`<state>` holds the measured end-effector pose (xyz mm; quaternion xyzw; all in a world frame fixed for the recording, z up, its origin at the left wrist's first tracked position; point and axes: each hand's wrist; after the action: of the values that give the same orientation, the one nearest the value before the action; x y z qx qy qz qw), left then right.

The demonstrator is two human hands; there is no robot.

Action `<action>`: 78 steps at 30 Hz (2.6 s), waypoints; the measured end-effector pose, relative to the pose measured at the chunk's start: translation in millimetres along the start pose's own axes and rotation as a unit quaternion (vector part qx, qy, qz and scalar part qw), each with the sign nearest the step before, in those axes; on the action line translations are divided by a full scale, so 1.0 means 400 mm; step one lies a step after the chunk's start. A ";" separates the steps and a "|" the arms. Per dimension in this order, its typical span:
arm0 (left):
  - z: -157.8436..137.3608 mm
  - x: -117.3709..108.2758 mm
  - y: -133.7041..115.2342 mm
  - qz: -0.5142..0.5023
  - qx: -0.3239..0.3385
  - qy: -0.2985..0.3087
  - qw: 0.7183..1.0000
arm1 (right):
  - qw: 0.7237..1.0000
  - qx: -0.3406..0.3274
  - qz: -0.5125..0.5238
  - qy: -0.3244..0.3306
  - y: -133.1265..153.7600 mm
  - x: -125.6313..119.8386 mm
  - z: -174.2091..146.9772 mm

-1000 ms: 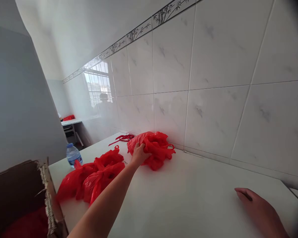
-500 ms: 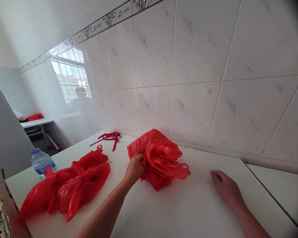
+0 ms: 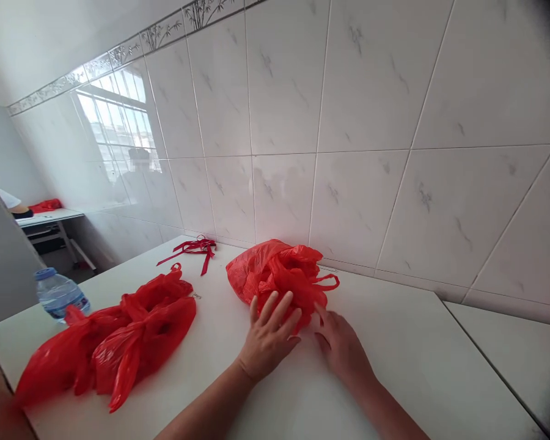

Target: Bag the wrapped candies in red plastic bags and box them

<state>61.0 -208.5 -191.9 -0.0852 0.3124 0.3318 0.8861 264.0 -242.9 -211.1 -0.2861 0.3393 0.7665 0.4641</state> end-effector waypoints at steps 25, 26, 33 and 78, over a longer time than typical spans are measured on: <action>0.053 0.067 0.141 -0.025 -0.076 -0.017 0.997 | 0.945 0.254 0.208 -0.009 -0.057 0.032 0.105; 0.049 0.068 0.141 -0.031 -0.082 -0.018 0.996 | 0.943 0.240 0.232 -0.015 -0.033 0.053 0.135; 0.033 0.062 0.150 -0.023 -0.107 0.004 0.994 | 0.955 0.119 0.265 0.056 0.079 0.174 0.220; 0.000 -0.073 0.311 0.128 -0.332 0.077 0.931 | 0.950 0.116 0.286 0.041 0.068 0.172 0.208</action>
<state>-35.9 -129.0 -167.0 -0.3592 0.2594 0.5197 0.7305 201.2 -151.2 -205.7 -0.1519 0.5124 0.8100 0.2413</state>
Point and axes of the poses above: each hand's wrist, its own z-axis towards the middle knuckle, its own x-axis out of the palm, y = z × x, and after that the axes turned 8 degrees about -z, right-handed
